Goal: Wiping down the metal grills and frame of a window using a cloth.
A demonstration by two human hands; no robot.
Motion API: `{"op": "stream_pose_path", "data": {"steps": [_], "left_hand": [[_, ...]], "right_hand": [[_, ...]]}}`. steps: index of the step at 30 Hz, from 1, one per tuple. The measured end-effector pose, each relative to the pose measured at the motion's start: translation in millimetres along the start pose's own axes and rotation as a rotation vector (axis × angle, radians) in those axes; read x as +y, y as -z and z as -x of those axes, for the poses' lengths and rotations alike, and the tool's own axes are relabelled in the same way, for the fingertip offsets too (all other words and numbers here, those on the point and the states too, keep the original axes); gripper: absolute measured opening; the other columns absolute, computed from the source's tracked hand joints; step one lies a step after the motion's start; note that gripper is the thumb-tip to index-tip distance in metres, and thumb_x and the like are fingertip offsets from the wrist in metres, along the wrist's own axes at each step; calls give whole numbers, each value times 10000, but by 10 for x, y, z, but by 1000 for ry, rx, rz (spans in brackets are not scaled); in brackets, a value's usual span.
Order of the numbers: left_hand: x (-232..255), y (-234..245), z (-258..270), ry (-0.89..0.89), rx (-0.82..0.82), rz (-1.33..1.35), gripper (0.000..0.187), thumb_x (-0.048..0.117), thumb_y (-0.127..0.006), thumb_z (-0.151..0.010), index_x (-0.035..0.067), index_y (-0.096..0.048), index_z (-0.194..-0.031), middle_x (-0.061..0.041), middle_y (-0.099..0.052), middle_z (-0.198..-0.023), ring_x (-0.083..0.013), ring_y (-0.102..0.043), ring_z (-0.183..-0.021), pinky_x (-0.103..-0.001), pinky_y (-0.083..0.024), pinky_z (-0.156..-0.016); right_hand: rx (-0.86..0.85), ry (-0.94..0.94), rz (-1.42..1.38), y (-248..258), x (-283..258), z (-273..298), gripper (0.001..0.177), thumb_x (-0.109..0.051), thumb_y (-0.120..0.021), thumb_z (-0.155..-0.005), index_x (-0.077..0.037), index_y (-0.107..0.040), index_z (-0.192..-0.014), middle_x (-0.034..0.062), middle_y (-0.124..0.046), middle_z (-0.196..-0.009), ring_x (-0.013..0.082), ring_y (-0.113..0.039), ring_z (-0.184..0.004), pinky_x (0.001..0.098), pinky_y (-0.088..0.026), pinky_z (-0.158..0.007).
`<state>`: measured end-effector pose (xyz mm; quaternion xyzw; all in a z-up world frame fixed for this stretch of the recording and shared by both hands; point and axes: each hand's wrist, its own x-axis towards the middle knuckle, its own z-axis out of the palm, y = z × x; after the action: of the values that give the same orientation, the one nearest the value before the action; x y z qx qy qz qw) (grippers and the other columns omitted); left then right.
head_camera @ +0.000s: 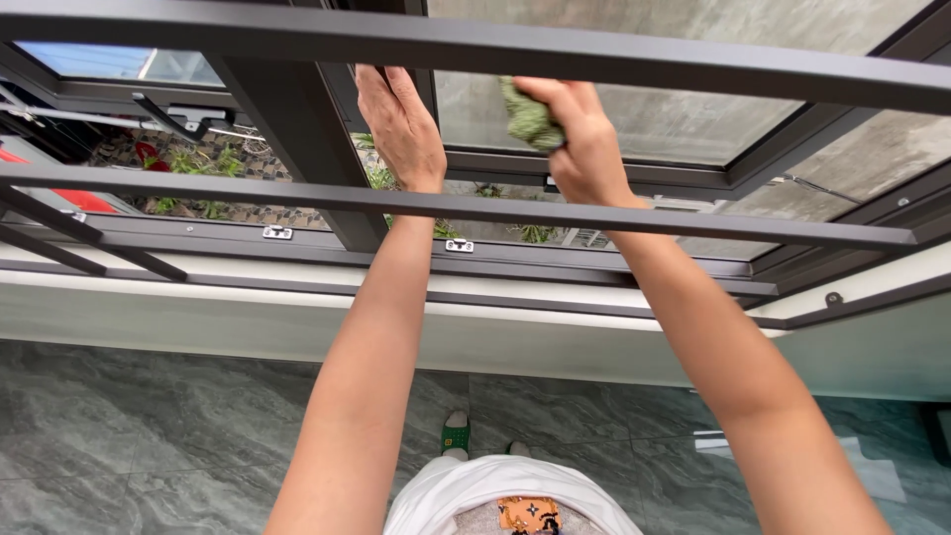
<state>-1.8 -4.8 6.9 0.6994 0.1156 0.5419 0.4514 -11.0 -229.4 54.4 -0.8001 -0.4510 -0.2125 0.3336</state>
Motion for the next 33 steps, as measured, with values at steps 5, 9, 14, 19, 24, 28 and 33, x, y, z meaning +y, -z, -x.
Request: {"op": "stream_pose_path", "data": {"steps": [5, 9, 14, 19, 24, 28, 33], "left_hand": [[-112, -44, 38, 154, -56, 41, 627, 529, -281, -1192, 137, -361, -1676, -83, -439, -1750, -312, -374, -1673, -424, -322, -1397], [-217, -31, 130, 112, -51, 51, 584, 441, -399, -1206, 98, -342, -1675, -134, -438, -1739, -327, -409, -1658, -428, -383, -1381], [-114, 210, 422, 78, -128, 62, 600, 284, -556, -1228, 182, -260, -1740, -123, -194, -1851, -317, -259, -1755, -495, -317, -1444], [902, 1152, 1003, -159, -389, 98, 365, 120, -463, -1218, 55, -467, -1576, -178, -418, -1705, -337, -489, -1597, -482, -425, -1357], [-128, 1409, 2036, -714, -321, -36, 343, 247, -632, -1001, 158, -752, -1310, -50, -704, -1219, -275, -645, -1085, -477, -511, -1040], [-151, 1387, 1865, -553, -464, -115, 267, 236, -517, -1099, 106, -695, -1250, -56, -646, -1122, -288, -624, -1092, -442, -509, -1000], [-268, 1180, 1398, -268, -479, -284, 297, 125, -540, -1109, -1, -621, -1366, -192, -609, -1469, -380, -539, -1432, -504, -458, -1203]], "right_hand": [[254, -568, -425, 524, -651, 484, 571, -43, -411, -879, -174, -691, -1359, 44, -681, -1377, 132, -630, -1090, 256, -621, -748], [281, -557, -472, 808, -730, 1137, 462, 82, -415, -978, -6, -622, -1381, 224, -639, -1472, 166, -614, -882, 242, -545, -657], [153, -692, -755, 989, -756, 2024, 308, -216, -508, -995, -104, -754, -1143, 98, -707, -1110, 190, -669, -782, 252, -548, -562], [-150, -965, -643, 461, -535, 2304, 543, 53, -412, -844, -94, -732, -1258, 162, -766, -1184, 242, -730, -942, 337, -561, -636], [54, -496, -496, -262, -484, 1792, 548, 128, -562, -943, -55, -680, -1446, 220, -621, -1411, 401, -576, -1388, 574, -391, -1207], [140, -298, -188, -1005, 83, 1605, 892, 256, -411, -736, -27, -538, -1572, 254, -442, -1534, 459, -450, -1453, 589, -359, -1260], [218, -304, 222, -1392, 517, 1159, 902, 272, -317, -799, 31, -318, -1668, 293, -305, -1693, 450, -322, -1612, 511, -328, -1380]]}}
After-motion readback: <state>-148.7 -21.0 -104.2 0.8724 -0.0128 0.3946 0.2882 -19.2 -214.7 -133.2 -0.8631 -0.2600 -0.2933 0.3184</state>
